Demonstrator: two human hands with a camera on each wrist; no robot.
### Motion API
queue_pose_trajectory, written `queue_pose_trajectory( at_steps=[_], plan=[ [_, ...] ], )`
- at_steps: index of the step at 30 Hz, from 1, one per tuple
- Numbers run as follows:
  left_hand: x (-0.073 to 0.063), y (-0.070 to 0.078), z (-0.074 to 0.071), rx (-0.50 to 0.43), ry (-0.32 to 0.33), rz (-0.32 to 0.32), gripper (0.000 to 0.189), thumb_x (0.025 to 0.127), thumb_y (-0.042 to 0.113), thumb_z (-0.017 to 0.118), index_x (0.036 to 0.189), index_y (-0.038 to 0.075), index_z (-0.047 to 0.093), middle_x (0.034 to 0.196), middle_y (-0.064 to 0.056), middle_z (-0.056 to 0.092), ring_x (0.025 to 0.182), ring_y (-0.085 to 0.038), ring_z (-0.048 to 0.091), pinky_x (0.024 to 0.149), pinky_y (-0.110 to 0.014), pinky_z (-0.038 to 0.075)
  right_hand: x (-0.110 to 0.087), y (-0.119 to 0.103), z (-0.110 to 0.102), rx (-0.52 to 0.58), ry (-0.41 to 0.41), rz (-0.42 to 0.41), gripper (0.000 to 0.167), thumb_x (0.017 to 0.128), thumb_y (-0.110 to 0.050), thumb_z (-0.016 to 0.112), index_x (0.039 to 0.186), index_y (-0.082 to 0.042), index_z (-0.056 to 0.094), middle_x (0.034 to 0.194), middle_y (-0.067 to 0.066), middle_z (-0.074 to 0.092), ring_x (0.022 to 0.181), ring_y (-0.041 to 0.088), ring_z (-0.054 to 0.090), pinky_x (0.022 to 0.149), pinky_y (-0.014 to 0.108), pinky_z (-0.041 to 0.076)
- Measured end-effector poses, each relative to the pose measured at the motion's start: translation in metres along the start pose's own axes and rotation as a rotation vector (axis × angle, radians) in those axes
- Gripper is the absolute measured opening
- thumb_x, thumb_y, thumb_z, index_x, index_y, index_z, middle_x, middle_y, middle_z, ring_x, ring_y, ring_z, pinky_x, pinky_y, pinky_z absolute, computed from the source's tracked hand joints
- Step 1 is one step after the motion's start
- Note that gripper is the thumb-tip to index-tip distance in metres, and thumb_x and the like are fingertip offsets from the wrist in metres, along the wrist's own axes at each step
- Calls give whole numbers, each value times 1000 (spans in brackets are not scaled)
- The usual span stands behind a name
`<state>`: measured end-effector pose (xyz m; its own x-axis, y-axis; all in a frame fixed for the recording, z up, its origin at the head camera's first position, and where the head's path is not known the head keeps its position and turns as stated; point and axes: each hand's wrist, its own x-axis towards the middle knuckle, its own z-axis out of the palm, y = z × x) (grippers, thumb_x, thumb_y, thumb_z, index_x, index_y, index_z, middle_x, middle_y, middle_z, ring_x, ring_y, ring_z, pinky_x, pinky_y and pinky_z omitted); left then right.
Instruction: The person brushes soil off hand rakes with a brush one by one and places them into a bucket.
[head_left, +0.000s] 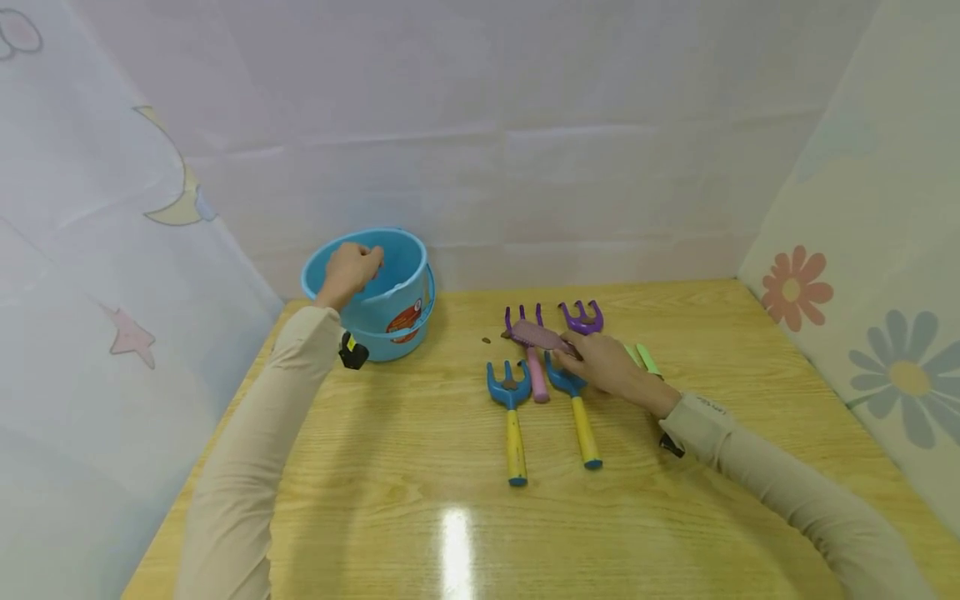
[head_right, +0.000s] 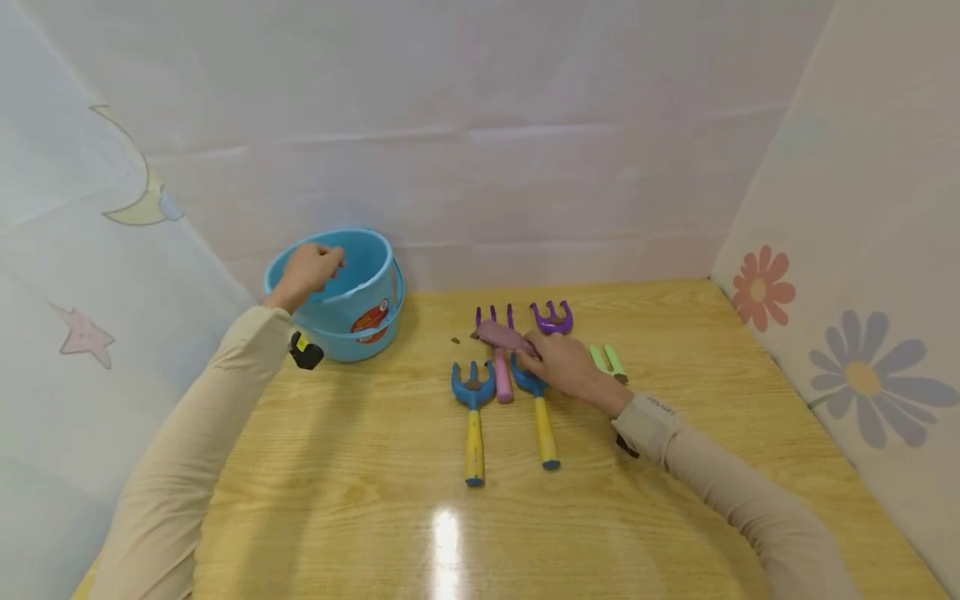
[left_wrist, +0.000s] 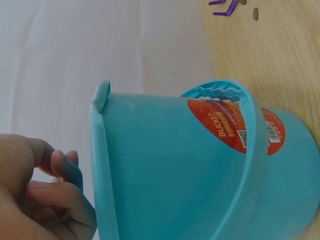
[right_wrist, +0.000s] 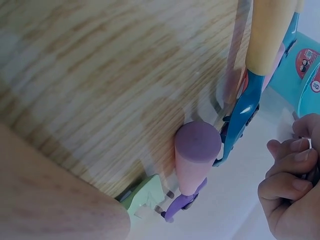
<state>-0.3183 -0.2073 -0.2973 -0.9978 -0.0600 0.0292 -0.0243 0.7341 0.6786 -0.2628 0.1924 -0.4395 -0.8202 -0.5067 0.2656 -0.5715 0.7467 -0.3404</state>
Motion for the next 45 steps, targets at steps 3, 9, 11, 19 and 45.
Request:
queue_pose_trajectory(
  at_steps=[3,9,11,19,45],
  plan=[
    [0,3,0,-15,19,34,43,103,33,40,78,6,64,56,-1,51,45,-13,37,48,-30,35,1,0,-2,-5,13,-12,26,98,-18,63,112,4,65,53,-7,38,43,5,30,41,21,24],
    [1,4,-2,-9,31,46,44,102,33,41,74,6,62,55,-1,51,44,-12,37,48,-29,36,3,1,-4,-15,22,-25,29,97,-19,63,114,5,65,53,-7,39,43,5,30,41,22,24],
    [-1,3,-2,-4,34,40,44,101,33,42,72,7,61,54,-1,52,44,-12,37,48,-29,35,4,1,-4,-20,22,-26,31,98,-21,63,114,5,65,53,-7,39,43,4,30,41,22,24],
    [-7,0,-4,-3,47,46,43,101,33,41,78,6,67,60,-3,57,44,-12,38,45,-28,33,2,2,-5,-36,41,-39,30,97,-22,63,112,3,66,52,-8,36,42,3,27,41,21,22],
    [-22,0,7,15,103,163,38,101,28,42,73,8,58,59,-5,52,47,-13,35,47,-28,31,-10,7,-7,-11,-13,16,22,99,-25,61,102,-3,64,55,-7,40,42,5,34,40,22,27]
  ],
)
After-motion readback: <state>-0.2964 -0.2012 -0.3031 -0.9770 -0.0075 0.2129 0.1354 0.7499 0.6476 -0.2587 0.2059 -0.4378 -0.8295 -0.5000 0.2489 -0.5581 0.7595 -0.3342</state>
